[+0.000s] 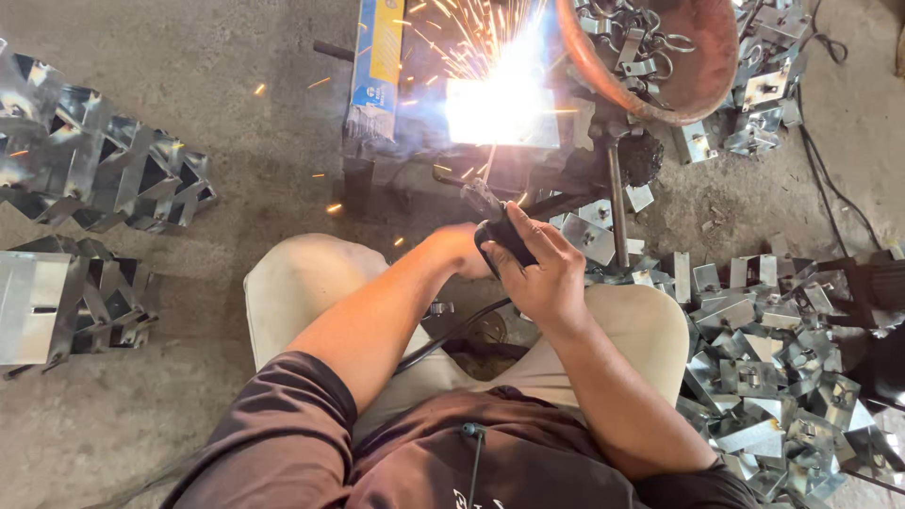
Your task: The person sits on the floor and repeatedly welds small metal plates with attached hooks using a handheld welding tool. After each weld, the person places the finished piece into a pile on the floor.
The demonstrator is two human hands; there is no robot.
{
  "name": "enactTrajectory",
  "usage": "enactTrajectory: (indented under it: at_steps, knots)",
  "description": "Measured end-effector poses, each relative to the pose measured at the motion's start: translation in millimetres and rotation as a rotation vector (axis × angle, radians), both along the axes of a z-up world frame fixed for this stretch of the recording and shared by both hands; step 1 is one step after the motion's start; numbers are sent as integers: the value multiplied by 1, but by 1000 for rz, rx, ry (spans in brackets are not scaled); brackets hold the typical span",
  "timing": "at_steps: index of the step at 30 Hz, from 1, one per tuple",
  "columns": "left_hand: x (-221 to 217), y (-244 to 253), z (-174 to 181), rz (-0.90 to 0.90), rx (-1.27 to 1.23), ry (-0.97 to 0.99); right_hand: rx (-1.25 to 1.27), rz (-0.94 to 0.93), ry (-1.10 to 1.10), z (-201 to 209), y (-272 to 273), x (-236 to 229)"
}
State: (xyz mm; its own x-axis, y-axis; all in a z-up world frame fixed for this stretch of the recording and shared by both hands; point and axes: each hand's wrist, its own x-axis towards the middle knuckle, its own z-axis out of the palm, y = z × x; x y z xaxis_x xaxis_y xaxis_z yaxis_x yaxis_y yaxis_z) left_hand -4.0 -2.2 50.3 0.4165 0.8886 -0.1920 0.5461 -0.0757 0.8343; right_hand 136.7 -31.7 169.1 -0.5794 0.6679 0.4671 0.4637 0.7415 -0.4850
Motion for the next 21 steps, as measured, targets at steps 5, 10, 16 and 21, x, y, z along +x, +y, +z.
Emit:
enactTrajectory:
  at_steps: [5,10,16,21]
  knots:
    - [0,1,-1,-14,-2,-85,1,-9,6,-1,2,-1]
    - [-2,-2,8,22,-67,-38,12,9,26,-1,4,-1]
    - [-1,0,7,9,-108,50,60,24,10,1,2,-1]
    - [1,4,-4,-21,-52,4,8,12,0,2,0,-1]
